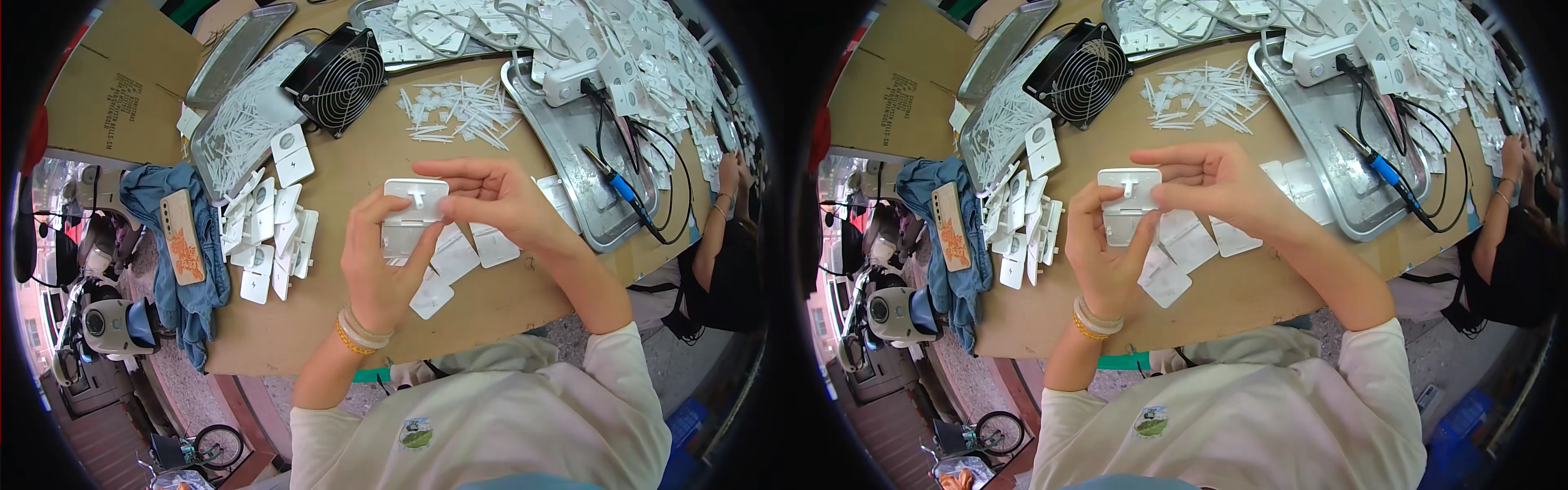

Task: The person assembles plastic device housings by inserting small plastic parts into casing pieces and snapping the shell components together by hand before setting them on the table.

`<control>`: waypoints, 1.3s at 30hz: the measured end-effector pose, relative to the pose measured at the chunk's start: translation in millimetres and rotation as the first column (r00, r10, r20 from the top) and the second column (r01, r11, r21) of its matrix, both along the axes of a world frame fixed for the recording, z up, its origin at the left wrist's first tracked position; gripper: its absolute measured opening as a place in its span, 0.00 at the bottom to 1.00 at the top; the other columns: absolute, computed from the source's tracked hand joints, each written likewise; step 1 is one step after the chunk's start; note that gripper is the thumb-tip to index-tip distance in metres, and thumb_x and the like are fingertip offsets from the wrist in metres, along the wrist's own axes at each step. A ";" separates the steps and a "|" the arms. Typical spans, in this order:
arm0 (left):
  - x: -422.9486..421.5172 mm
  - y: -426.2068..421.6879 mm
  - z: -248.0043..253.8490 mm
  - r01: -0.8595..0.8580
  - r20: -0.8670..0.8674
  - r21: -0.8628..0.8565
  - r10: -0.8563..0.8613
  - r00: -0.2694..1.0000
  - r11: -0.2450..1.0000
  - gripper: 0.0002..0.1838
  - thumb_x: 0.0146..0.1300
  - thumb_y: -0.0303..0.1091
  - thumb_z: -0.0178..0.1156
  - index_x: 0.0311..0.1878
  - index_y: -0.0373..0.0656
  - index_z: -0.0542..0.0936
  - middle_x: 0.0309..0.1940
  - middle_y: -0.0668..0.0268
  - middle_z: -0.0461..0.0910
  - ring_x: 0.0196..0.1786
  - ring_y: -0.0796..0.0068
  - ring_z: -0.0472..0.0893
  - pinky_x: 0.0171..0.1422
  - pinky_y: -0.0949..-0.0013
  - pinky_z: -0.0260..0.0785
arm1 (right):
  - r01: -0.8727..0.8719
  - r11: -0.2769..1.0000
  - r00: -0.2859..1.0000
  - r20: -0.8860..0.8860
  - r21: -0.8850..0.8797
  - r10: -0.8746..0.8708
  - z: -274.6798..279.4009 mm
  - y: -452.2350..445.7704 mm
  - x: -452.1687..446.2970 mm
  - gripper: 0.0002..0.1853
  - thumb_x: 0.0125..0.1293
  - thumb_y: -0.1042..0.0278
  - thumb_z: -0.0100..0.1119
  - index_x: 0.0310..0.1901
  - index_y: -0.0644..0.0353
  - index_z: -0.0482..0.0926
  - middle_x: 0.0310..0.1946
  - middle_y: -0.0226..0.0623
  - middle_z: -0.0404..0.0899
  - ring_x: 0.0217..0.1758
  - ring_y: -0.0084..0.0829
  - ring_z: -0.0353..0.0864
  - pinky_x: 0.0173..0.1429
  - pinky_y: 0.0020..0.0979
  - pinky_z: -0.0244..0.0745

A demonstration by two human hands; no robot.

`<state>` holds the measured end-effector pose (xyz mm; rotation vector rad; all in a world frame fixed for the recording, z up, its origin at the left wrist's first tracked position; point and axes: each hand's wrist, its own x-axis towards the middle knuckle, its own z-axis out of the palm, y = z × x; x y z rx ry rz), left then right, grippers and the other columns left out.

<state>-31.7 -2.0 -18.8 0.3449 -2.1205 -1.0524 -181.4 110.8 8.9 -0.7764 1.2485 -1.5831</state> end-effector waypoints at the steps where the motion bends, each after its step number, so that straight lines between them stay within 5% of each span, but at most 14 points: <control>1: -0.2 -0.8 -0.8 0.002 -0.017 0.053 -0.001 1.000 0.999 0.26 0.48 0.25 0.76 0.51 0.41 0.75 0.52 0.56 0.76 0.50 0.60 0.80 0.52 0.64 0.75 | 0.001 1.000 1.000 -0.004 0.010 -0.001 -0.3 0.4 -0.4 0.24 0.62 0.79 0.62 0.61 0.68 0.74 0.46 0.40 0.83 0.45 0.22 0.82 0.49 0.23 0.79; 5: -0.1 4.5 0.9 0.015 -0.017 0.056 -0.014 1.000 0.998 0.26 0.49 0.24 0.75 0.51 0.40 0.75 0.52 0.56 0.77 0.50 0.63 0.81 0.50 0.66 0.76 | 0.071 0.997 0.997 -0.036 -0.029 -0.073 -1.9 -4.1 10.5 0.19 0.63 0.77 0.60 0.57 0.67 0.78 0.32 0.26 0.80 0.32 0.12 0.75 0.35 0.16 0.71; 10: 2.2 15.2 -3.7 -0.001 -0.057 0.230 0.015 0.998 0.973 0.28 0.48 0.27 0.76 0.53 0.41 0.75 0.56 0.55 0.74 0.50 0.62 0.81 0.48 0.67 0.76 | 0.218 0.976 0.976 -0.004 -0.004 -0.218 -11.2 -7.1 21.7 0.17 0.62 0.76 0.60 0.54 0.68 0.79 0.34 0.31 0.82 0.34 0.15 0.78 0.38 0.20 0.75; 14: -2.3 10.8 9.2 -0.073 0.103 -0.408 0.126 0.987 0.910 0.29 0.51 0.33 0.74 0.56 0.41 0.74 0.57 0.56 0.73 0.48 0.59 0.81 0.50 0.64 0.75 | 0.340 0.941 0.941 0.003 0.002 -0.340 -15.5 -6.8 23.4 0.16 0.63 0.76 0.61 0.53 0.68 0.79 0.36 0.33 0.84 0.38 0.19 0.81 0.43 0.23 0.77; 17: -8.3 -4.2 9.5 -0.105 0.013 -0.469 0.126 0.992 0.877 0.27 0.52 0.30 0.73 0.56 0.40 0.75 0.56 0.55 0.75 0.49 0.60 0.81 0.51 0.64 0.75 | 0.076 0.997 0.997 0.014 -0.012 -0.076 -2.0 -4.6 8.1 0.18 0.65 0.76 0.62 0.56 0.69 0.76 0.42 0.36 0.83 0.43 0.19 0.81 0.46 0.22 0.77; 18: -7.4 -9.8 7.5 -0.072 0.035 -0.333 0.089 0.995 0.940 0.25 0.56 0.30 0.70 0.56 0.40 0.74 0.57 0.54 0.74 0.52 0.60 0.80 0.53 0.62 0.75 | 0.121 0.990 0.993 0.020 -0.073 -0.120 -1.7 -4.9 1.7 0.14 0.64 0.76 0.63 0.51 0.65 0.81 0.40 0.34 0.85 0.40 0.20 0.80 0.43 0.24 0.76; 19: -5.2 -15.3 4.1 -0.041 0.052 -0.187 0.052 0.997 0.981 0.22 0.60 0.30 0.66 0.57 0.39 0.74 0.58 0.54 0.74 0.54 0.59 0.79 0.55 0.60 0.75 | 0.207 0.978 0.921 -0.333 -0.026 -0.204 -3.4 -1.6 -10.0 0.12 0.62 0.76 0.63 0.48 0.63 0.83 0.40 0.34 0.85 0.39 0.22 0.80 0.43 0.25 0.76; 21: 0.8 -25.6 4.5 0.063 -0.002 0.399 -0.068 0.998 0.915 0.18 0.67 0.33 0.59 0.57 0.39 0.73 0.59 0.54 0.75 0.57 0.60 0.78 0.57 0.57 0.75 | 0.384 0.922 0.431 -0.876 -0.039 -0.216 -8.0 10.0 -37.3 0.09 0.60 0.75 0.65 0.43 0.60 0.86 0.39 0.34 0.85 0.37 0.26 0.80 0.43 0.28 0.75; 23: 5.6 -33.8 8.2 0.226 -0.201 0.942 -0.123 0.972 0.247 0.17 0.73 0.38 0.50 0.58 0.39 0.72 0.57 0.57 0.77 0.57 0.62 0.79 0.57 0.55 0.76 | 0.371 0.929 0.296 -0.946 -0.014 -0.132 -19.7 14.2 -42.7 0.06 0.57 0.74 0.66 0.36 0.59 0.87 0.34 0.35 0.83 0.34 0.32 0.78 0.41 0.30 0.74; 24: 2.5 -31.9 12.9 0.151 -0.144 0.984 -0.083 0.986 0.090 0.19 0.76 0.43 0.43 0.59 0.40 0.71 0.54 0.60 0.78 0.58 0.65 0.79 0.58 0.53 0.77 | 0.340 0.940 0.221 -0.968 -0.040 -0.121 -29.3 15.1 -42.7 0.06 0.56 0.73 0.66 0.37 0.60 0.87 0.32 0.36 0.83 0.34 0.33 0.77 0.41 0.30 0.73; 28: 5.2 -35.4 -3.1 0.108 -0.106 0.994 -0.073 0.992 0.034 0.19 0.77 0.43 0.43 0.60 0.40 0.70 0.51 0.62 0.79 0.55 0.67 0.79 0.56 0.57 0.78 | 0.270 0.960 0.099 -0.989 -0.078 -0.109 -42.3 7.9 -44.8 0.06 0.57 0.73 0.66 0.36 0.63 0.84 0.29 0.35 0.83 0.32 0.30 0.77 0.38 0.28 0.73; 31: 1.4 -23.9 1.5 0.135 -0.125 0.982 -0.081 0.989 0.135 0.19 0.77 0.43 0.40 0.60 0.40 0.68 0.52 0.60 0.76 0.56 0.67 0.78 0.57 0.55 0.76 | 0.373 0.915 0.656 -0.741 0.150 -0.146 -10.7 6.8 -28.8 0.07 0.58 0.72 0.66 0.39 0.61 0.84 0.33 0.35 0.84 0.33 0.28 0.81 0.38 0.27 0.76; 32: 1.6 -23.5 -4.1 0.246 -0.230 0.962 -0.137 0.963 0.114 0.18 0.76 0.36 0.43 0.62 0.38 0.66 0.54 0.60 0.75 0.56 0.70 0.77 0.60 0.59 0.75 | 0.334 0.941 0.704 -0.650 -0.052 -0.286 -16.7 5.1 -23.5 0.06 0.59 0.74 0.67 0.38 0.61 0.84 0.33 0.35 0.84 0.30 0.23 0.80 0.33 0.23 0.74; 39: 0.5 -4.3 3.0 0.264 -0.142 0.885 -0.318 0.937 0.383 0.22 0.72 0.24 0.46 0.67 0.33 0.60 0.60 0.59 0.72 0.58 0.75 0.76 0.61 0.69 0.72 | 0.232 0.904 0.373 -0.826 -0.358 -0.423 -20.5 -5.0 12.5 0.08 0.55 0.78 0.67 0.38 0.58 0.85 0.34 0.35 0.82 0.34 0.32 0.80 0.36 0.30 0.75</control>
